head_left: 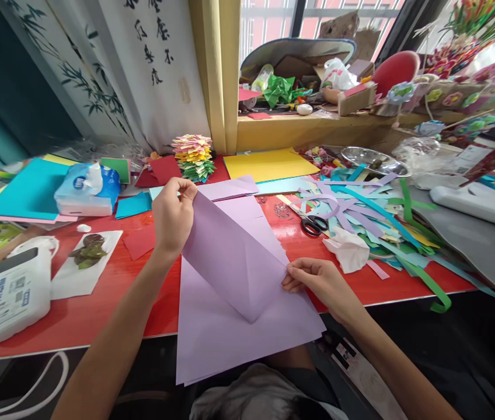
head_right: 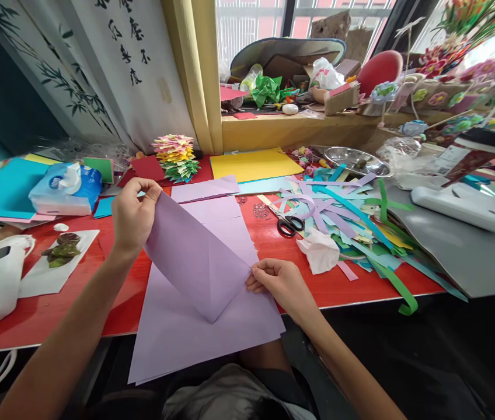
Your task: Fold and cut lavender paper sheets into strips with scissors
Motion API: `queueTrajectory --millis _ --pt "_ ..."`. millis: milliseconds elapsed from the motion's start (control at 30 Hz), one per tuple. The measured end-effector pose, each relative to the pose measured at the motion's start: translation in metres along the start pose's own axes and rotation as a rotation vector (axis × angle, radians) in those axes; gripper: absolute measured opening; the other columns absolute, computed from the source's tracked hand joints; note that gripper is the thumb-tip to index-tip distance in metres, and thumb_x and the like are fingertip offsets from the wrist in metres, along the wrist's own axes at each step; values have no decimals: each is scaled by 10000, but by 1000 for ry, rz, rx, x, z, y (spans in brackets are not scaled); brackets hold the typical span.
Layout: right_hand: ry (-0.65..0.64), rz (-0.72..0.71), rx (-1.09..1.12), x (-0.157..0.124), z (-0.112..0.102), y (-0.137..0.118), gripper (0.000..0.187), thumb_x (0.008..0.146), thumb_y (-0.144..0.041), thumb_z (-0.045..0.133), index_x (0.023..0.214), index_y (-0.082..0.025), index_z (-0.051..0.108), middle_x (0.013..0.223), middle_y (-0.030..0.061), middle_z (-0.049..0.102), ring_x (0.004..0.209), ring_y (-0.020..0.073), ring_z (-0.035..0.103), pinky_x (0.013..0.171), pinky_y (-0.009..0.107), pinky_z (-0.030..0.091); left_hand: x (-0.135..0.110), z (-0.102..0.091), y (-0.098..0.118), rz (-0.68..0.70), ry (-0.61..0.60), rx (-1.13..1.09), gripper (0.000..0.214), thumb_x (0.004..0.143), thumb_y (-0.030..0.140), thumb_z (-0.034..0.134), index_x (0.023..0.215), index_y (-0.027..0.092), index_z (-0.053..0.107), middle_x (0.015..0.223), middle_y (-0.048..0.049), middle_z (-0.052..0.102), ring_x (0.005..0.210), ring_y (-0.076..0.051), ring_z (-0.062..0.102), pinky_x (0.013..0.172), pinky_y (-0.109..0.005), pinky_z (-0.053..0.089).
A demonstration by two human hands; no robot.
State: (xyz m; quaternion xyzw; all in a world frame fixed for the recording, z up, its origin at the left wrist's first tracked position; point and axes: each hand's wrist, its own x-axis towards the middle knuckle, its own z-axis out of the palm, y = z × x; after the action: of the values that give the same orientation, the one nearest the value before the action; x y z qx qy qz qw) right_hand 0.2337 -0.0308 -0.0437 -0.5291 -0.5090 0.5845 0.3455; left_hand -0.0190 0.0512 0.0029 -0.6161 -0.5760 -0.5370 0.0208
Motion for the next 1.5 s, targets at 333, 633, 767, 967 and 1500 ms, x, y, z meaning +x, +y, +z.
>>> queueTrajectory --millis 333,633,767,967,1500 --pt "207 -223 -85 13 -23 -23 156 763 -300 563 742 -169 644 759 44 672 700 155 642 715 299 525 9 0 -17 -135 -154 -121 112 796 278 514 741 207 580 782 -4 622 771 -157 556 683 -265 400" --pt "-109 -322 -53 79 46 -77 145 706 -268 580 690 -138 645 689 29 617 635 111 560 640 266 472 -35 23 18 -117 -318 -234 127 841 266 470 780 197 556 764 8 611 725 -131 543 659 -247 401" --pt "-65 -397 -118 84 54 -75 179 714 -267 539 625 -131 615 594 -11 523 540 77 442 539 232 375 -39 24 20 -97 -254 -199 136 855 266 464 781 198 556 791 0 616 765 -136 538 656 -241 399" --pt "-25 -443 -189 78 54 -76 235 720 -337 549 637 -133 630 595 -11 529 542 79 428 487 212 316 -39 21 23 -66 -207 -184 144 863 286 463 785 201 548 809 -6 612 774 -138 535 661 -245 404" --pt "61 -344 -247 58 45 -56 185 734 -301 520 742 -164 643 751 21 647 665 124 560 568 228 391 -16 8 6 9 -1 -127 146 870 280 439 791 197 530 787 -12 575 730 -136 516 671 -256 398"
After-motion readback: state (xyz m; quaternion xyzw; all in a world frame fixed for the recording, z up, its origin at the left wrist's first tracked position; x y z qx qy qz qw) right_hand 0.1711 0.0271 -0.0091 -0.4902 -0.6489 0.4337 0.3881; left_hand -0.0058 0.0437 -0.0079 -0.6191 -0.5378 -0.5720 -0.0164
